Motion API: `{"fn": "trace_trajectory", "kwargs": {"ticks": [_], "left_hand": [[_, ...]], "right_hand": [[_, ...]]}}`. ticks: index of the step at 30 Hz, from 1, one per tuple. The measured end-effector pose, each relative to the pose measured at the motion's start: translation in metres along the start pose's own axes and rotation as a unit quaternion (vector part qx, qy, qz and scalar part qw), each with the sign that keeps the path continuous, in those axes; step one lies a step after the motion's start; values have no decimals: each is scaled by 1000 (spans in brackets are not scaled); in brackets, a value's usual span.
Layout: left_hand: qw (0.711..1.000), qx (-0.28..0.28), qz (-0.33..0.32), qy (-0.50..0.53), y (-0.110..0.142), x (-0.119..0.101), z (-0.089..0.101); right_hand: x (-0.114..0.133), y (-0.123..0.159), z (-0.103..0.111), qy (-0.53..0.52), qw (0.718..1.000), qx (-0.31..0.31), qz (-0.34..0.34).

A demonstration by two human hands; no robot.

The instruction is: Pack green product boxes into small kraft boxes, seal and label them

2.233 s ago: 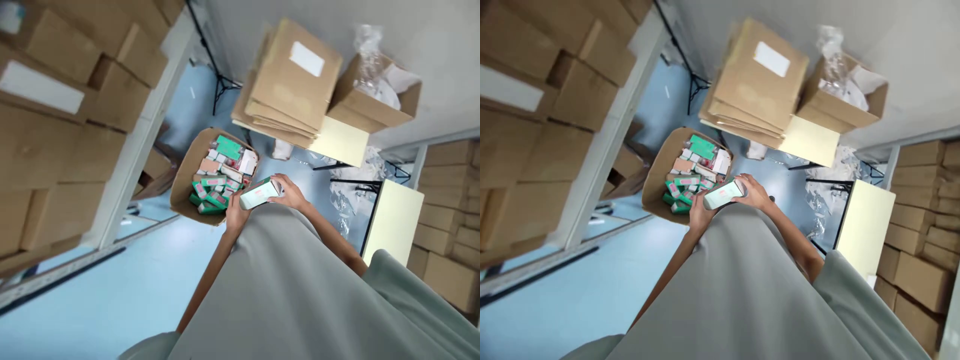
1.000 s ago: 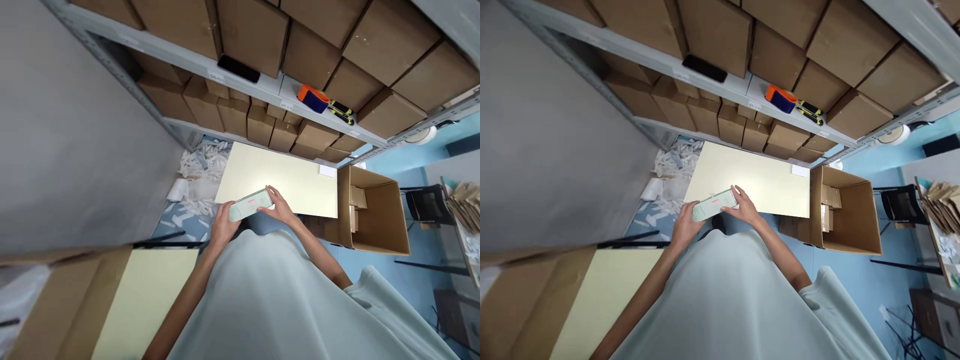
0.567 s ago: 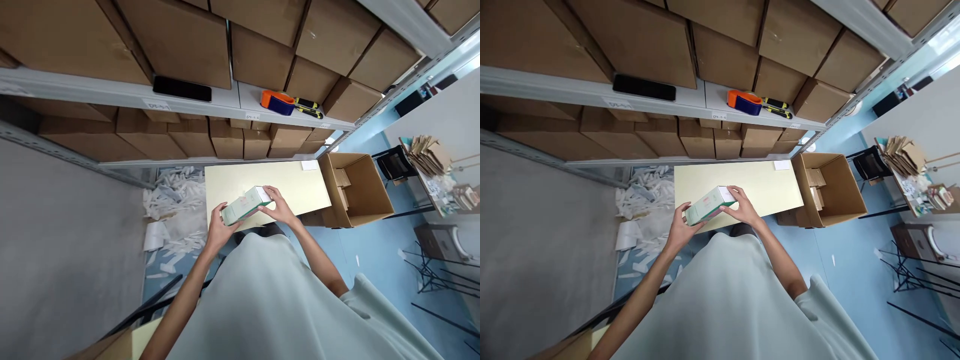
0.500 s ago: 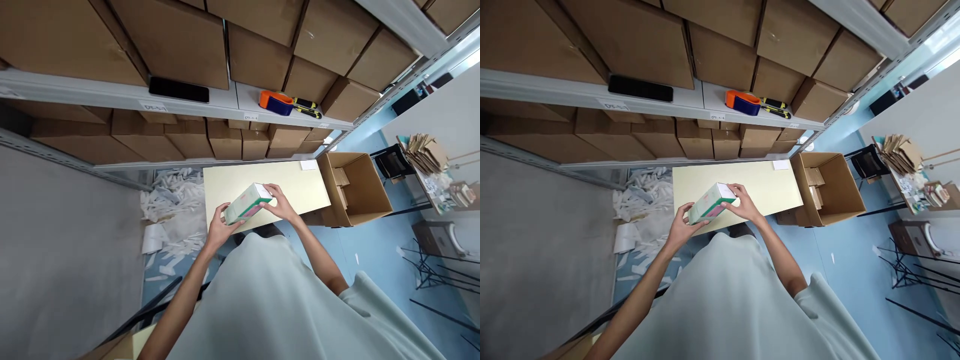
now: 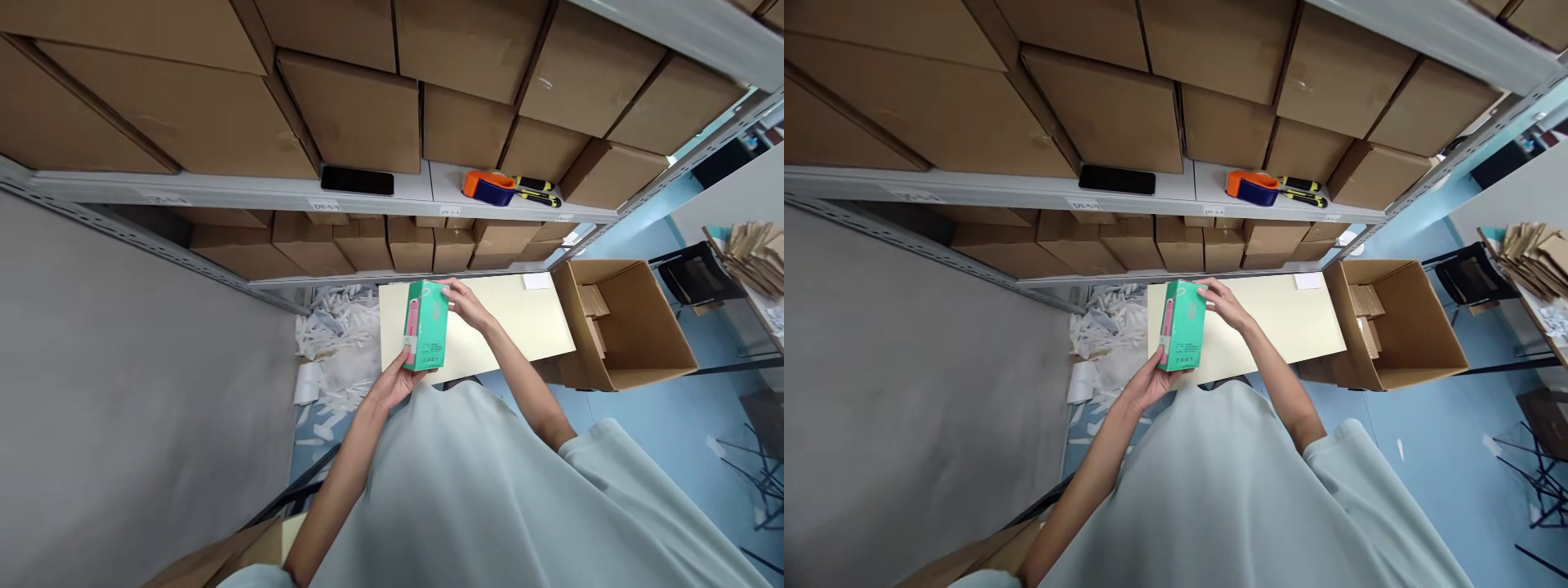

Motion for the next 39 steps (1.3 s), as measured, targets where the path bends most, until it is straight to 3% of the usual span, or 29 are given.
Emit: {"fn": "trace_trajectory", "kwargs": {"ticks": [2,5,10,17,21,26,28,33,39], "left_hand": [[1000,-2,8,8,0,-1,10],[1000,-10,-2,-18,-2,-6,16],[991,-45,-77,-98,-4,-16,5],[986,-102,-84,-101,-1,-13,-2],[994,-57,-49,-77,-2,-9,3],[999,3,31,-42,0,0,3],[997,20,49,-49,3,0,-3],[997,-10,-16,-75,10,-14,-13],[985,-56,-81,-138,16,-16,-22]], "right_hand": [[-6,-6,-8,-14,1000,12,-8],[-15,-12,-7,10,1000,-20,11],[-31,-15,7,85,989,-106,60],[-37,-10,19,131,980,-143,43],[-27,1,26,56,991,-120,26],[-17,14,21,-56,997,-45,1],[-19,16,19,-67,996,-55,-5],[-33,18,21,-44,991,-128,-19],[-51,22,25,-40,984,-165,-46]]}}
Point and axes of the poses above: each hand's wrist, its own y-axis away from the middle knuckle, its own z-axis out of the back of the hand, x = y × z, the point moved 4 cm from there along -y, towards the middle knuckle, and after that the axes turned 4 degrees about y, right-handed, at the moved point
